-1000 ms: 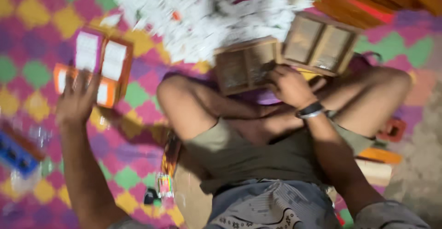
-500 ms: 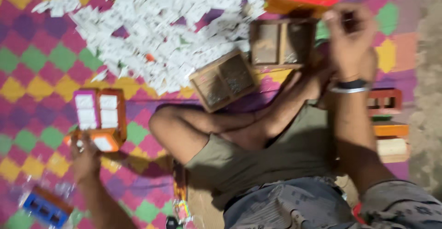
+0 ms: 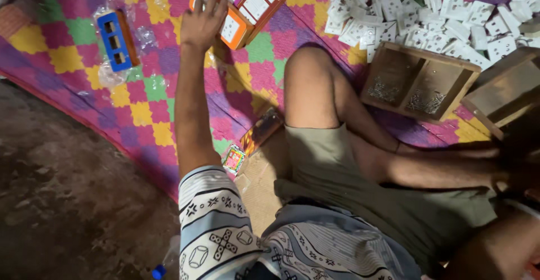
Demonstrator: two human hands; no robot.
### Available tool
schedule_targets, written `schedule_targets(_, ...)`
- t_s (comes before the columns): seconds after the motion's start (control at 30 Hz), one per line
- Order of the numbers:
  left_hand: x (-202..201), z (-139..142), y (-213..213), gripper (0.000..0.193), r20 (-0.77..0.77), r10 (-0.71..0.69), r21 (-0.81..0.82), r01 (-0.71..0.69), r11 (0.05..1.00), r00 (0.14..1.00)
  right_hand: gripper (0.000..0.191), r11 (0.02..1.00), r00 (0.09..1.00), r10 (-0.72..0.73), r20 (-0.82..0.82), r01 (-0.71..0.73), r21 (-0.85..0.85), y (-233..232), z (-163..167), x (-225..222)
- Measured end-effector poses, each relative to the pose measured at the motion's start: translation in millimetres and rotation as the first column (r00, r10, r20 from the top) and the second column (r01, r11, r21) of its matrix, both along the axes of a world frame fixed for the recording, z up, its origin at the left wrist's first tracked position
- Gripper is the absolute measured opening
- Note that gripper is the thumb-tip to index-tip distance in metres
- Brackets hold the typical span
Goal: The person sits on a mat and assembles electrical socket units by inserting white plastic socket modules into colored plastic frames and securing them with small metal fasteners. The person handles multiple frames and socket modules, placing completed units aside.
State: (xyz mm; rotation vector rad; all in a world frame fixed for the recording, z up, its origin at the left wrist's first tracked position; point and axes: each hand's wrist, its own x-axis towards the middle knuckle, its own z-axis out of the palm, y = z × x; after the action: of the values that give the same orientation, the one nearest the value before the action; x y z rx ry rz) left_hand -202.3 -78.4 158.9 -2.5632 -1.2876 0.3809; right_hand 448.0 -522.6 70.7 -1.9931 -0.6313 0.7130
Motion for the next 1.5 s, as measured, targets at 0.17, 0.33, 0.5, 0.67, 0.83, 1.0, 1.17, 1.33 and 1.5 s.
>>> schedule_targets(0.17, 14.0, -1.2, 9.1, 0.047, -0.061, -0.139, 0.14, 0.147, 0.979, 0.988, 0.031, 0.998, 0.999, 0.033, -0.009, -0.033, -0.058, -1.4, 2.1, -0.8)
schedule_targets(0.33, 15.5, -8.5, 22.0, 0.047, -0.022, -0.079, 0.069, 0.08, 0.994, 0.997, 0.039, 0.991, 0.997, 0.081, 0.021, -0.078, -0.108, 3.8, 9.6, -4.9)
schedule_targets(0.5, 17.7, -4.4, 19.2, 0.05, -0.002, -0.026, 0.023, 0.026, 0.999, 1.0, 0.027, 0.988, 0.913, 0.157, 0.377, -0.14, -0.073, 6.7, 33.9, -26.7)
schedule_targets(0.67, 16.5, -6.8, 10.9, 0.089, -0.013, 0.131, 0.007, -0.131, 0.991, 0.991, 0.019, 0.969, 0.895, 0.235, 0.379, -0.245, -0.023, 15.0, 47.6, -34.8)
schedule_targets(0.83, 4.9, -16.8, -0.3, 0.097, 0.111, 0.306, 0.003, -0.308, 0.951, 0.946, 0.016, 0.924, 0.684, 0.349, 0.641, -0.365, -0.114, 11.4, 54.6, -32.5)
schedule_targets(1.0, 2.2, -13.7, -33.9, 0.092, 0.386, 0.265, -0.075, -0.256, 0.964, 0.884, 0.023, 0.984, 0.686, -0.003, 0.727, -0.129, 0.126, 7.5, 75.6, -22.8)
schedule_targets(1.17, 38.3, -8.1, -83.6, 0.082, 0.755, 0.107, -0.004, -0.159, 0.987, 0.647, 0.032, 0.542, 0.812, -0.573, -0.106, 0.473, 0.695, 10.0, 105.8, 20.3)
schedule_targets(1.33, 95.5, -20.3, -113.7, 0.075, 0.779, 0.042, 0.046, -0.124, 0.991, 0.625, 0.04, 0.496, 0.68, -0.458, -0.573, 0.73, 0.469, 7.0, 128.5, 93.6)
schedule_targets(1.5, 159.6, -13.2, -141.8, 0.064, 0.82, -0.085, 0.083, 0.03, 0.996, 0.566, 0.035, 0.713, 0.766, -0.341, -0.544, 0.588, 0.381, 6.9, 127.1, 124.7)
